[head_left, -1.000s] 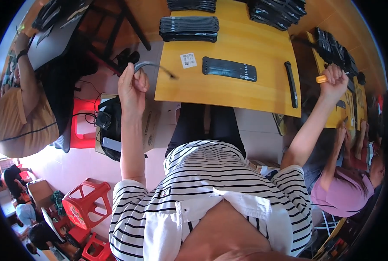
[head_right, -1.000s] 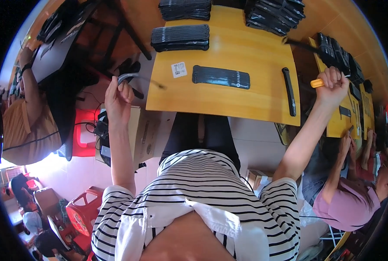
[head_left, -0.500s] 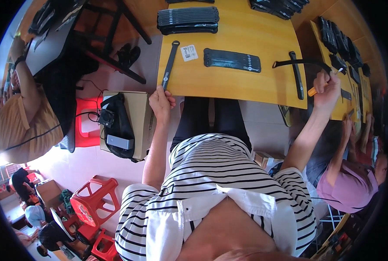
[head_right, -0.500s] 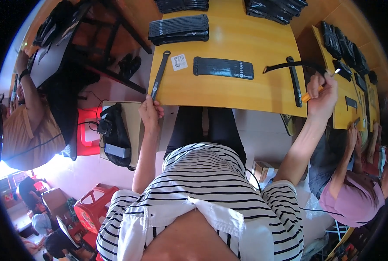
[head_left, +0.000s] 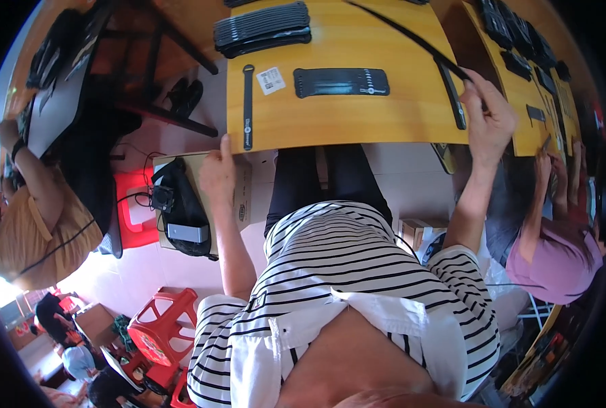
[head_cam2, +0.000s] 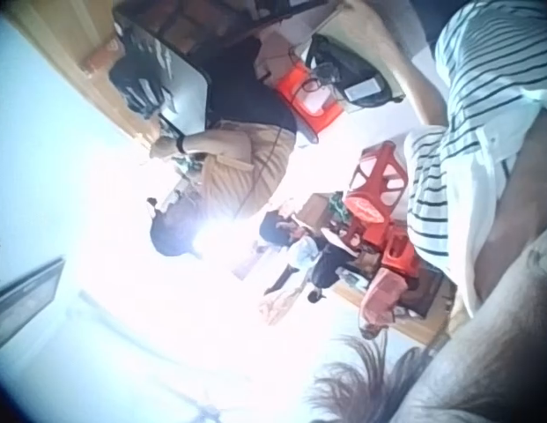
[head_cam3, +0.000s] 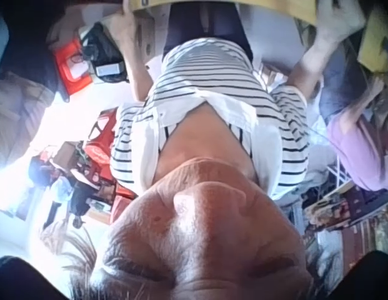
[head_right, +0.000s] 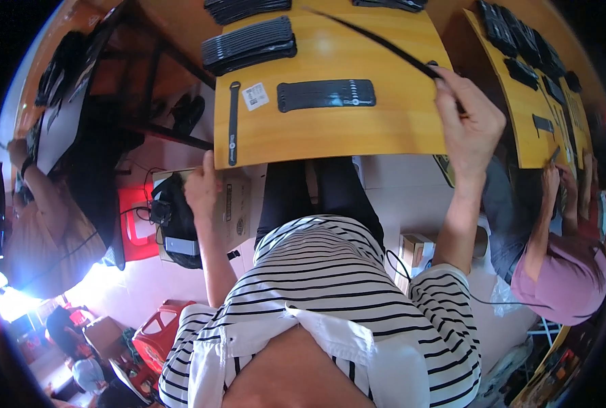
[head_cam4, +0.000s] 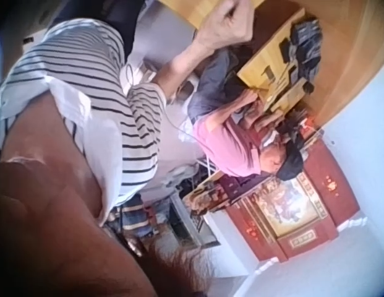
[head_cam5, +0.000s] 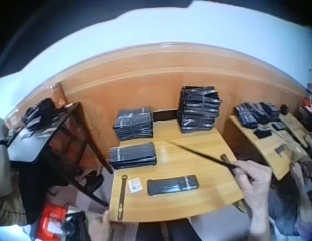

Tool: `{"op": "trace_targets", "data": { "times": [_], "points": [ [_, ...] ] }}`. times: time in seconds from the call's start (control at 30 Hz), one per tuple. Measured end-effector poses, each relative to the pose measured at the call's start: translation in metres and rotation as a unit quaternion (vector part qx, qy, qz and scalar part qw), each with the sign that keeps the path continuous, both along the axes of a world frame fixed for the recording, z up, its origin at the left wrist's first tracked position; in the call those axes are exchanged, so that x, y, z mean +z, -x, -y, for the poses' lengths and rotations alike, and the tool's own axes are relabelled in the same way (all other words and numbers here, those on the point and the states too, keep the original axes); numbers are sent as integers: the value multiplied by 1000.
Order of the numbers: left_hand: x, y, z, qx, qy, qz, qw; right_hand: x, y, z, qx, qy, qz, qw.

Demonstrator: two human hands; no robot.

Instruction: Assembling leather watch straps by inserting components and using a small tool for precision alignment.

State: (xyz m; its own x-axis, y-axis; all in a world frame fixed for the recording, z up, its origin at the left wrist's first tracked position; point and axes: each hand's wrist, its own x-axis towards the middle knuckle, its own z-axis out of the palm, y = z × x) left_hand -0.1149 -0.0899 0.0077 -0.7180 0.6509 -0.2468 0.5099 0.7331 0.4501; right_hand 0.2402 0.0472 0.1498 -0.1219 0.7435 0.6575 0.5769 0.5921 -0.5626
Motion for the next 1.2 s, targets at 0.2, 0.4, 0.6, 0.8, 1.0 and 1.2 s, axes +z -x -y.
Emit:
{"op": "trace_targets", "data": {
  "times": [0.2, 0.4, 0.6, 0.8, 1.0, 1.2],
  "points": [
    [57, -48, -6, -120, -253, 521, 806, -15, 38, 22, 215, -120, 144, 958],
    [36, -78, -31, -70, -367, 677, 634, -57, 44, 39, 284, -111, 247, 920],
    [27, -95, -38, -45, -426, 614, 663, -79, 48, 46, 246, 491, -251, 797],
    [23, -114, -38, -29, -398, 654, 642, -114, 44, 43, 181, 534, -279, 778],
    [6, -95, -43, 9, -388, 643, 660, -122, 21, 26, 169, 530, -327, 764],
    [0, -84, -67, 21, -349, 554, 756, -134, 20, 1, 69, 480, -283, 827]
  ]
}}
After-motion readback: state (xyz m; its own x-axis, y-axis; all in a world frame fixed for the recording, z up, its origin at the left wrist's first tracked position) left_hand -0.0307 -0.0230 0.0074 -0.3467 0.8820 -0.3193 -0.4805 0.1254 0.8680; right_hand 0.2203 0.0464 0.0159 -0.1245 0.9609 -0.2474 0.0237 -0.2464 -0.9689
